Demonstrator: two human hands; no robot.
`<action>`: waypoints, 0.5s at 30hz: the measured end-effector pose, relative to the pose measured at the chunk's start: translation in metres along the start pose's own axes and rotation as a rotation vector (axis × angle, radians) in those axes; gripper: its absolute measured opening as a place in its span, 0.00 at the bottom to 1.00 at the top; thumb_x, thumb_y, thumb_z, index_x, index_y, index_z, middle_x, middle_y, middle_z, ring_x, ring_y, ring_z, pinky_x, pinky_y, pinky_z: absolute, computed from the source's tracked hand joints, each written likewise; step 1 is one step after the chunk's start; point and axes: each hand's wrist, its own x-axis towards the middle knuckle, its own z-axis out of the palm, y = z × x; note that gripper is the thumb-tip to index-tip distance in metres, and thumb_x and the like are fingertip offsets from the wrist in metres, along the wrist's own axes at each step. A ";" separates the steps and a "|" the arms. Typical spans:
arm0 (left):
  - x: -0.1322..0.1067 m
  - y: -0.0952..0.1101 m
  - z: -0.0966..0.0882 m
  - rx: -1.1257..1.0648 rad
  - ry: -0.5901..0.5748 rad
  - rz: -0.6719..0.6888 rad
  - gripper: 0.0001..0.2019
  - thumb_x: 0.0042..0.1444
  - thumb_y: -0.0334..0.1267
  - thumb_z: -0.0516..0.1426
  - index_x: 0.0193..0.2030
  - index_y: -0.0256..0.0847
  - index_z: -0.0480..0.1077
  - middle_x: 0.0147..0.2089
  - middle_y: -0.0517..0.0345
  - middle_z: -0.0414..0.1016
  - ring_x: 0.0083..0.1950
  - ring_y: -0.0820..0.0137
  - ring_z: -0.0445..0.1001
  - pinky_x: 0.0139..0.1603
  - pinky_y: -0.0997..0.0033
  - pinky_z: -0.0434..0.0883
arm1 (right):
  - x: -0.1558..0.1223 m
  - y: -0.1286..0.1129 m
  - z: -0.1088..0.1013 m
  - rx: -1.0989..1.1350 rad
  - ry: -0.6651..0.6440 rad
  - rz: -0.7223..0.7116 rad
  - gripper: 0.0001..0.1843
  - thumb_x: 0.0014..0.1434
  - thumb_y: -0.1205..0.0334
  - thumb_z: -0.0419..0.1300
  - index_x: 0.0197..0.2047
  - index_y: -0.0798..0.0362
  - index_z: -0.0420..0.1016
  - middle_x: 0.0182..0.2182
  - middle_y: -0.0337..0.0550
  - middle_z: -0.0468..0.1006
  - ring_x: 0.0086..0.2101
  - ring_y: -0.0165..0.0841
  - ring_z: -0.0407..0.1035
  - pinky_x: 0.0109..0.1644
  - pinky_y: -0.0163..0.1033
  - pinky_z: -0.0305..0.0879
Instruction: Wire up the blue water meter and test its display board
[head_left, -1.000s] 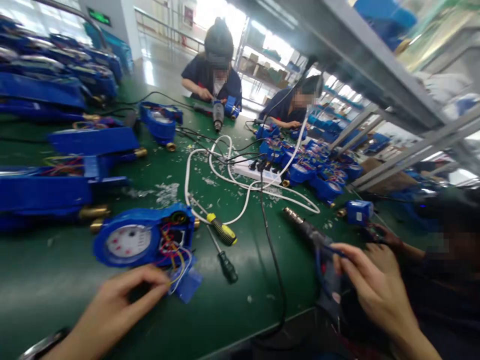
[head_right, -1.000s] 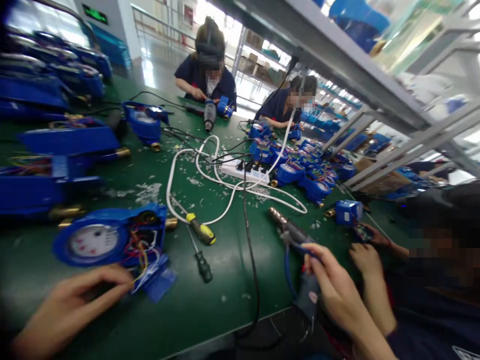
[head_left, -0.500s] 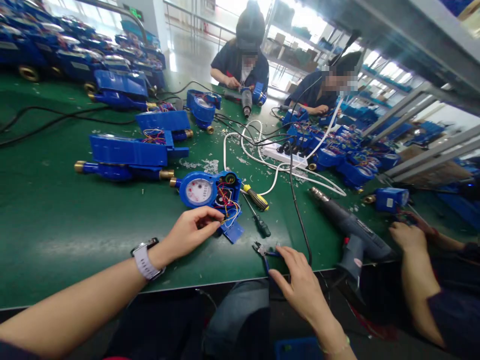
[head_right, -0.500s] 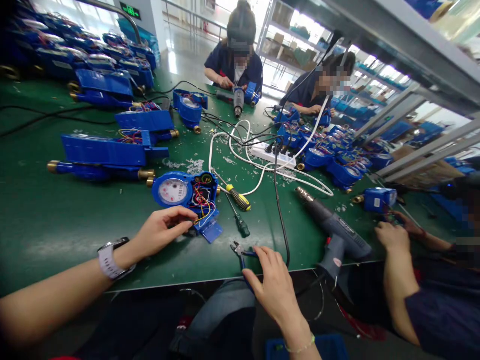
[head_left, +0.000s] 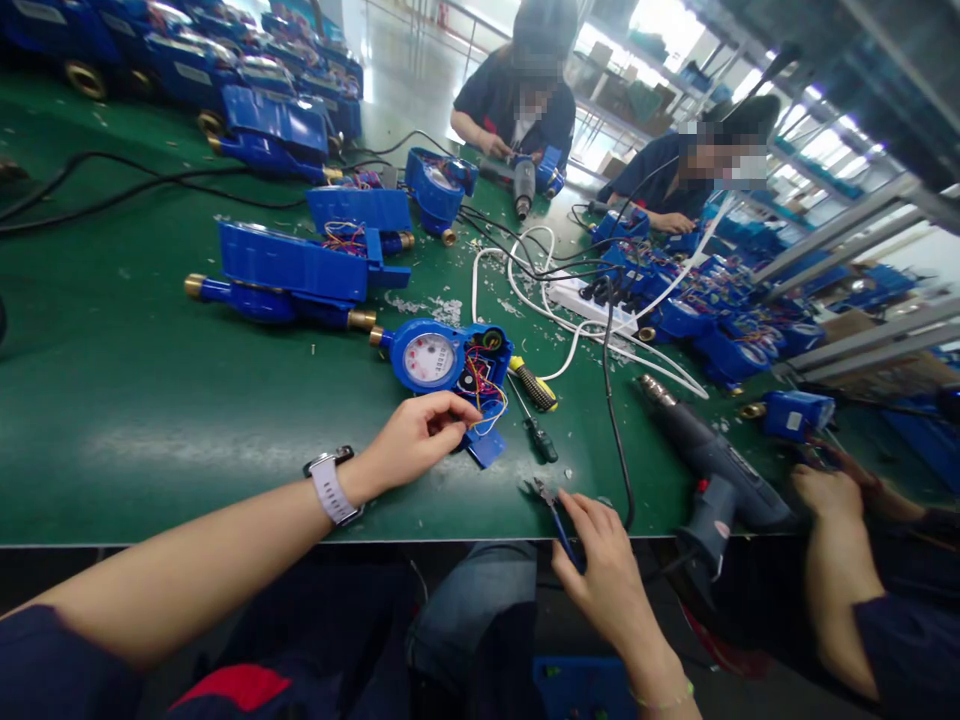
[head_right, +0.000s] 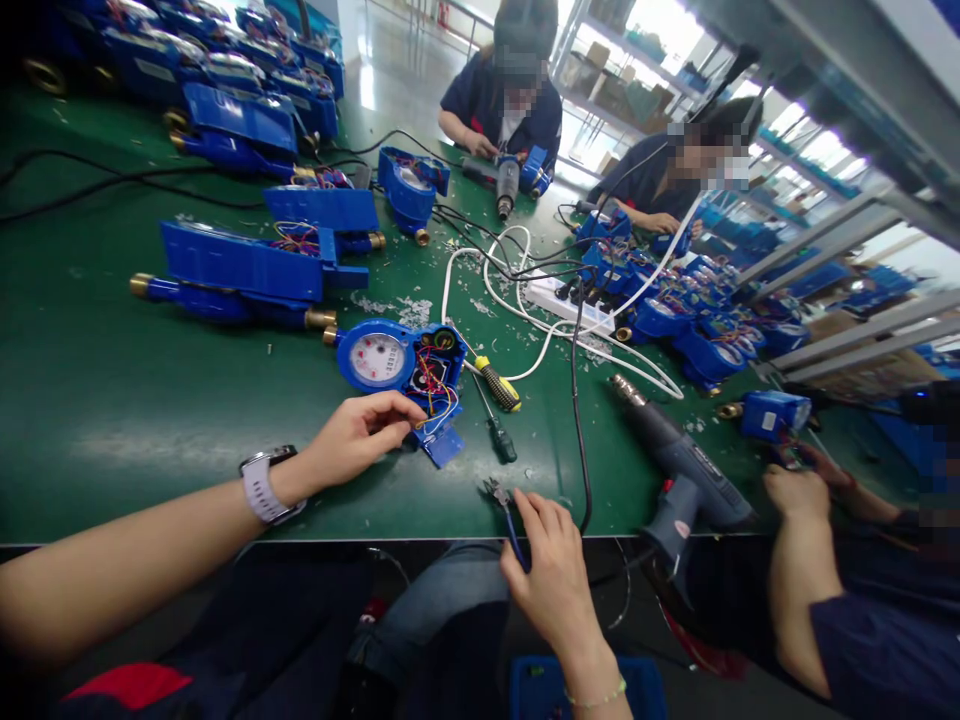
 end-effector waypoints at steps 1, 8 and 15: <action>0.000 0.000 0.000 -0.021 0.006 -0.003 0.09 0.55 0.32 0.54 0.40 0.34 0.73 0.38 0.52 0.78 0.33 0.73 0.72 0.33 0.73 0.70 | 0.001 -0.003 -0.001 0.046 0.015 0.014 0.26 0.61 0.64 0.53 0.63 0.51 0.60 0.50 0.52 0.70 0.50 0.45 0.64 0.53 0.54 0.67; 0.000 0.000 0.002 0.024 0.001 0.004 0.08 0.56 0.34 0.56 0.39 0.35 0.74 0.35 0.55 0.76 0.29 0.75 0.69 0.30 0.75 0.67 | 0.025 -0.033 -0.009 0.151 0.152 -0.008 0.25 0.61 0.69 0.51 0.62 0.51 0.61 0.49 0.51 0.68 0.50 0.42 0.66 0.52 0.48 0.66; 0.003 -0.004 0.004 -0.012 0.008 -0.014 0.08 0.56 0.39 0.58 0.34 0.35 0.74 0.33 0.56 0.74 0.31 0.73 0.68 0.32 0.74 0.65 | 0.067 -0.054 -0.014 0.093 0.187 -0.077 0.23 0.59 0.71 0.52 0.58 0.53 0.65 0.46 0.52 0.71 0.46 0.44 0.66 0.50 0.52 0.65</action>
